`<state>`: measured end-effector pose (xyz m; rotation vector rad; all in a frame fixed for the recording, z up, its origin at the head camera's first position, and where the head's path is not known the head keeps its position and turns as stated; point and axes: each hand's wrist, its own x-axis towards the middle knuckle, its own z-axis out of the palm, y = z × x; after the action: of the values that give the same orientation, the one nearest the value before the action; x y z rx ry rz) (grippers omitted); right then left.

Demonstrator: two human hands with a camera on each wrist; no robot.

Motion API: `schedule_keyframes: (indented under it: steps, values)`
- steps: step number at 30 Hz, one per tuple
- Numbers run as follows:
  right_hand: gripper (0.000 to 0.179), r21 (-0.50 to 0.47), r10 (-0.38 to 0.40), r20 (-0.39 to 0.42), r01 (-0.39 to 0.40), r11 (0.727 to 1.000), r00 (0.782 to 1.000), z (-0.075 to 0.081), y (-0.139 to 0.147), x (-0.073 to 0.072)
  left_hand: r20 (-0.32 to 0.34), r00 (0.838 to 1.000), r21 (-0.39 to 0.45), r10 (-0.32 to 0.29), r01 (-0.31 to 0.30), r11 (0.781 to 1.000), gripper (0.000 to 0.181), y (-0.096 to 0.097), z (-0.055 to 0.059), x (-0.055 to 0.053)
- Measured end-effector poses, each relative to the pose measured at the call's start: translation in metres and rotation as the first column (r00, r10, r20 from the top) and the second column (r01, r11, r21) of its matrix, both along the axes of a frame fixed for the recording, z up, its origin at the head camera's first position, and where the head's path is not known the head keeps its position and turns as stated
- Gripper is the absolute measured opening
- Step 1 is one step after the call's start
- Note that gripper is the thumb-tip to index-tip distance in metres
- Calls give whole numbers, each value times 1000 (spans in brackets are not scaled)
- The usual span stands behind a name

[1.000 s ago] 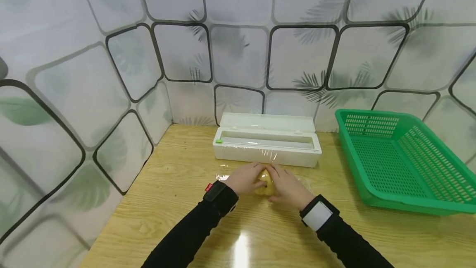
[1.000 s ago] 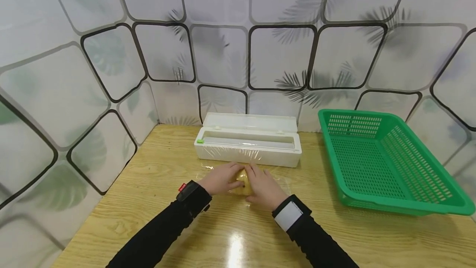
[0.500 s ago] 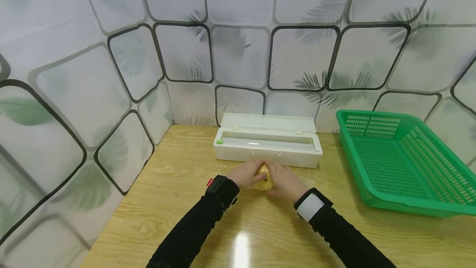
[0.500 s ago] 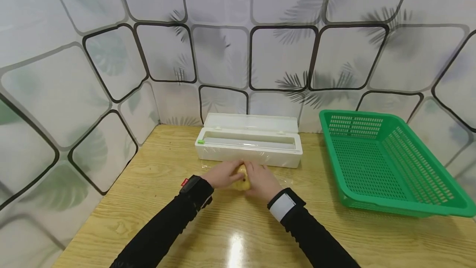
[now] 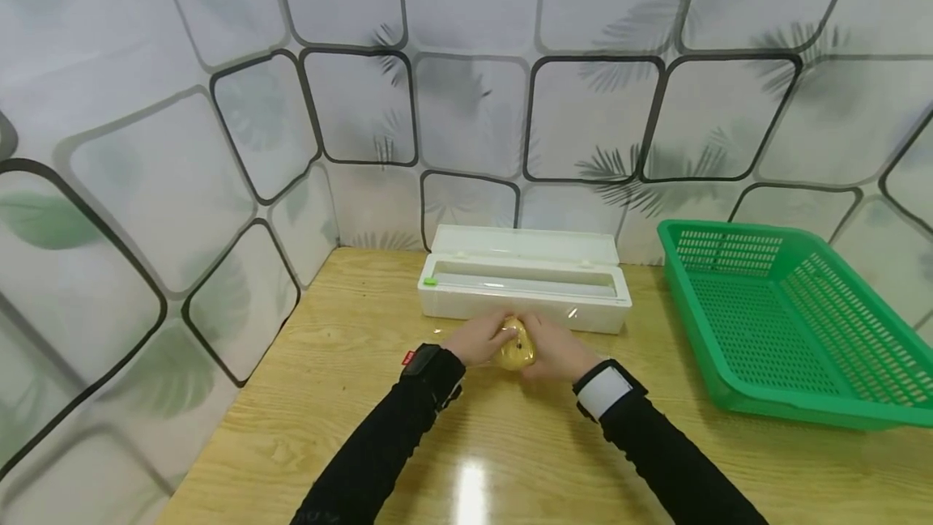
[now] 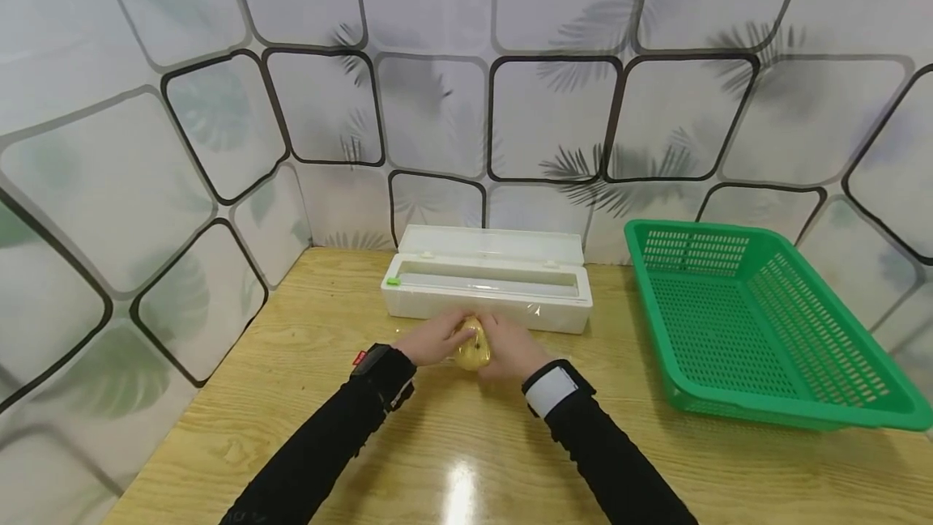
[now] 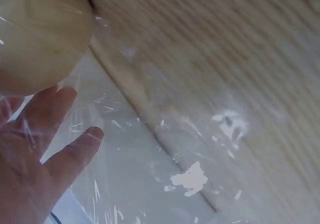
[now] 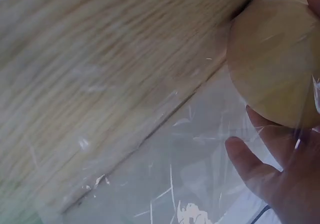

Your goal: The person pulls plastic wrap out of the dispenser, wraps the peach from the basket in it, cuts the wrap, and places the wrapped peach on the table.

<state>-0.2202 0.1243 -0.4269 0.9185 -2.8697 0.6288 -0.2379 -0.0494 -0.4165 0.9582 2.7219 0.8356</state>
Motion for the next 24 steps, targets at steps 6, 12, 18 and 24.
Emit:
schedule_keyframes:
  steps: [6,12,18,24]
  values:
    - [72,-58,20,101,-15,998,995,2,-1,-6,-98,995,-119,37,-48,992,46,-1,6,7]
    - [79,-89,69,136,-57,994,988,0,1,-16,-360,933,-246,-27,-67,967,72,6,-1,13]
    - [73,-165,109,145,-85,983,983,-3,6,-26,-409,912,-240,-21,-85,967,79,15,-6,10]
    - [75,-143,-1,161,25,989,987,0,8,-22,-349,936,-230,-53,-30,973,74,20,-4,-3]
